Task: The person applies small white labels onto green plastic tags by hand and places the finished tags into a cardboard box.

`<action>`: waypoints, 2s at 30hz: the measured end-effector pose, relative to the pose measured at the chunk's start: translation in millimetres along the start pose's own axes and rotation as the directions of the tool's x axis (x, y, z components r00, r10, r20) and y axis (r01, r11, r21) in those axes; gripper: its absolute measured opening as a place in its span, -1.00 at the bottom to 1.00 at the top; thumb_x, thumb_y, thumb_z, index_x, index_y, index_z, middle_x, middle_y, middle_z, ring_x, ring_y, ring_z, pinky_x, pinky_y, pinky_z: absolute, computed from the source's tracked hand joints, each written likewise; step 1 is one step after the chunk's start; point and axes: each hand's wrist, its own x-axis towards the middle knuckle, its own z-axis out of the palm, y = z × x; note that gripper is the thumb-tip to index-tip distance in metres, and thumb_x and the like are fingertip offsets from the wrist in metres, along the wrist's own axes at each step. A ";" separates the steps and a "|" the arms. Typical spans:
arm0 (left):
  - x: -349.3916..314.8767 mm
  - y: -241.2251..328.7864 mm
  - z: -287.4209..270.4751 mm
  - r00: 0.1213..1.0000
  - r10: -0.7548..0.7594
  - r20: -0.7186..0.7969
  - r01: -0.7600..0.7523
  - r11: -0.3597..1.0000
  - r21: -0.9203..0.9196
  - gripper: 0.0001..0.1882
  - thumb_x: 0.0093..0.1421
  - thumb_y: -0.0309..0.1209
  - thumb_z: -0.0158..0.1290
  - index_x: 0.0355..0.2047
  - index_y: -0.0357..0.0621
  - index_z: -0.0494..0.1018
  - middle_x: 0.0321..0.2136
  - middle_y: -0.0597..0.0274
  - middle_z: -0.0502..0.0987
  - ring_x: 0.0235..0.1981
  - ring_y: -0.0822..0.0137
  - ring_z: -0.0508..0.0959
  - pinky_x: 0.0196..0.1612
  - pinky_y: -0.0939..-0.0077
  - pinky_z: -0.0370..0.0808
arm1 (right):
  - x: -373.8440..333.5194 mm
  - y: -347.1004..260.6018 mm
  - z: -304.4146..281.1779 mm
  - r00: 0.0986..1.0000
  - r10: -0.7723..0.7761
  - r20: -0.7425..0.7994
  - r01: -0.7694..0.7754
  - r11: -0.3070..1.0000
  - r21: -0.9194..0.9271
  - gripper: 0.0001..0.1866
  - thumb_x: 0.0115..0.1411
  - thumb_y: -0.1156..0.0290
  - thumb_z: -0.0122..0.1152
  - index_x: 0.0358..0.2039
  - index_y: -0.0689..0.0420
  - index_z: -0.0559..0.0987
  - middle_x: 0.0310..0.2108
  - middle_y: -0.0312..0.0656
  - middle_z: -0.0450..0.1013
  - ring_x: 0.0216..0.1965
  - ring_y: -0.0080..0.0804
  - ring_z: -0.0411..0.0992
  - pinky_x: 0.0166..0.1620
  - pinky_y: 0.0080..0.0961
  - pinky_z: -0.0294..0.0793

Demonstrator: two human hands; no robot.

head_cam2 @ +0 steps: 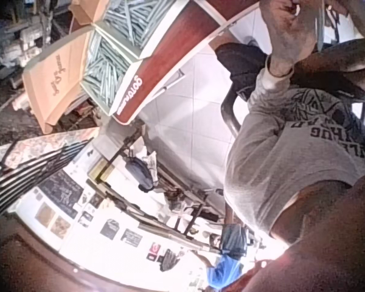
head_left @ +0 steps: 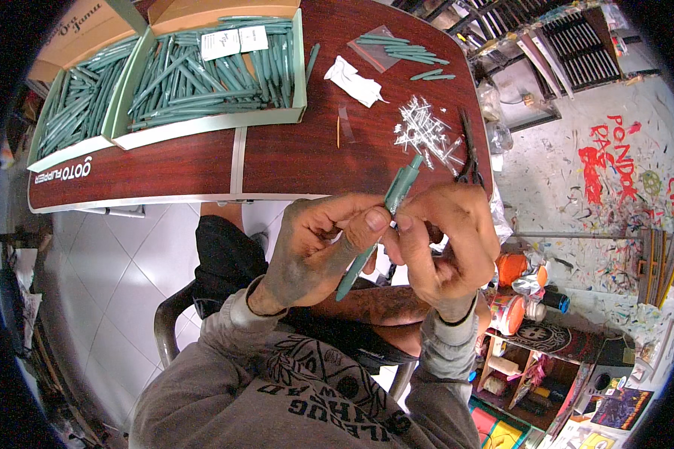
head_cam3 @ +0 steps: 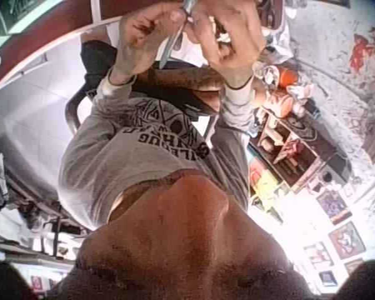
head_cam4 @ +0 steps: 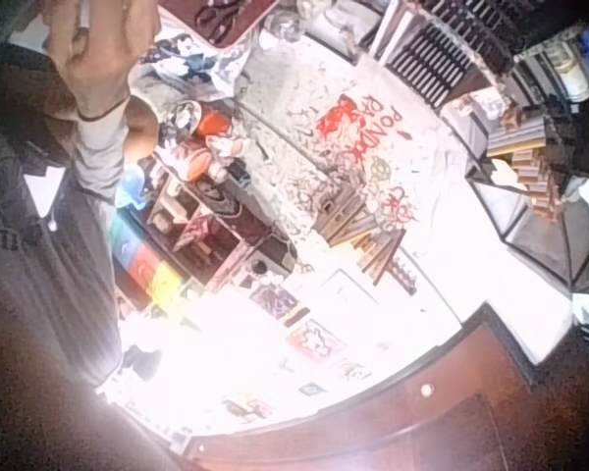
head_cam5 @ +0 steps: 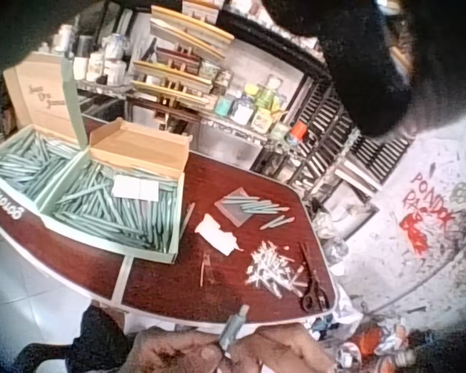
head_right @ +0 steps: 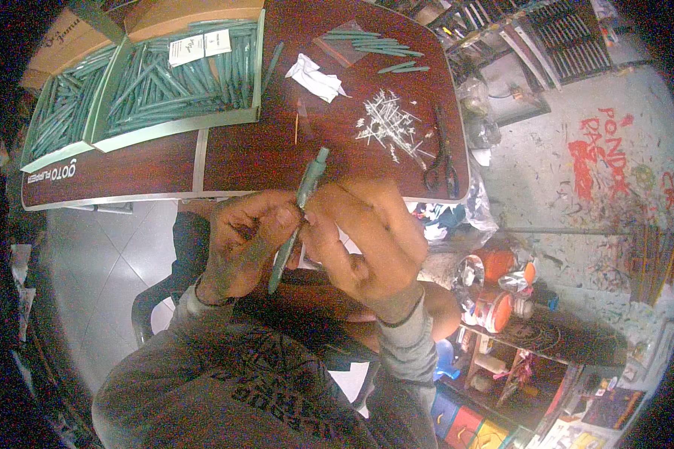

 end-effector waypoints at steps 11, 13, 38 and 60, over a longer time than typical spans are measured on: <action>5.9 -12.7 7.4 0.979 0.046 -0.199 -0.065 0.994 -0.092 -0.68 0.41 -0.15 -0.02 -0.24 -0.17 0.47 -0.65 0.48 0.39 -0.75 0.72 0.29 -0.75 0.77 0.13 | -2.6 -0.4 6.0 0.985 0.101 0.140 -0.118 0.986 0.116 -0.83 0.05 0.62 0.32 -0.29 0.26 0.64 -0.37 -0.07 0.49 -0.46 -0.28 0.51 -0.40 -0.45 0.48; 6.9 -12.2 2.0 0.980 0.012 -0.198 -0.027 0.997 -0.074 -0.68 0.40 -0.13 -0.01 -0.25 -0.16 0.47 -0.65 0.49 0.38 -0.77 0.73 0.27 -0.76 0.76 0.13 | -4.4 0.5 9.5 0.982 0.101 0.158 -0.122 0.984 0.129 -0.82 0.05 0.62 0.31 -0.28 0.26 0.64 -0.38 -0.07 0.48 -0.47 -0.29 0.50 -0.41 -0.46 0.47; 32.1 -4.2 -36.7 0.932 -0.268 -0.244 0.148 0.896 -0.418 -0.53 0.34 0.01 0.01 -0.16 -0.21 0.52 -0.53 0.43 0.33 -0.62 0.61 0.30 -0.72 0.69 0.15 | -30.7 -8.9 54.2 0.937 0.006 0.350 -0.159 0.898 0.410 -0.85 0.02 0.72 0.27 -0.34 0.31 0.59 -0.46 -0.15 0.45 -0.54 -0.39 0.40 -0.47 -0.53 0.37; 44.0 -3.2 -51.6 0.955 -0.129 -0.268 -0.007 0.891 -0.454 -0.55 0.37 -0.04 0.00 -0.12 -0.25 0.50 -0.40 0.43 0.34 -0.52 0.60 0.28 -0.75 0.72 0.12 | -64.7 -22.8 68.6 0.916 -0.134 0.379 -0.094 0.845 0.526 -0.78 0.03 0.67 0.27 -0.25 0.33 0.57 -0.51 -0.17 0.37 -0.58 -0.31 0.36 -0.56 -0.39 0.30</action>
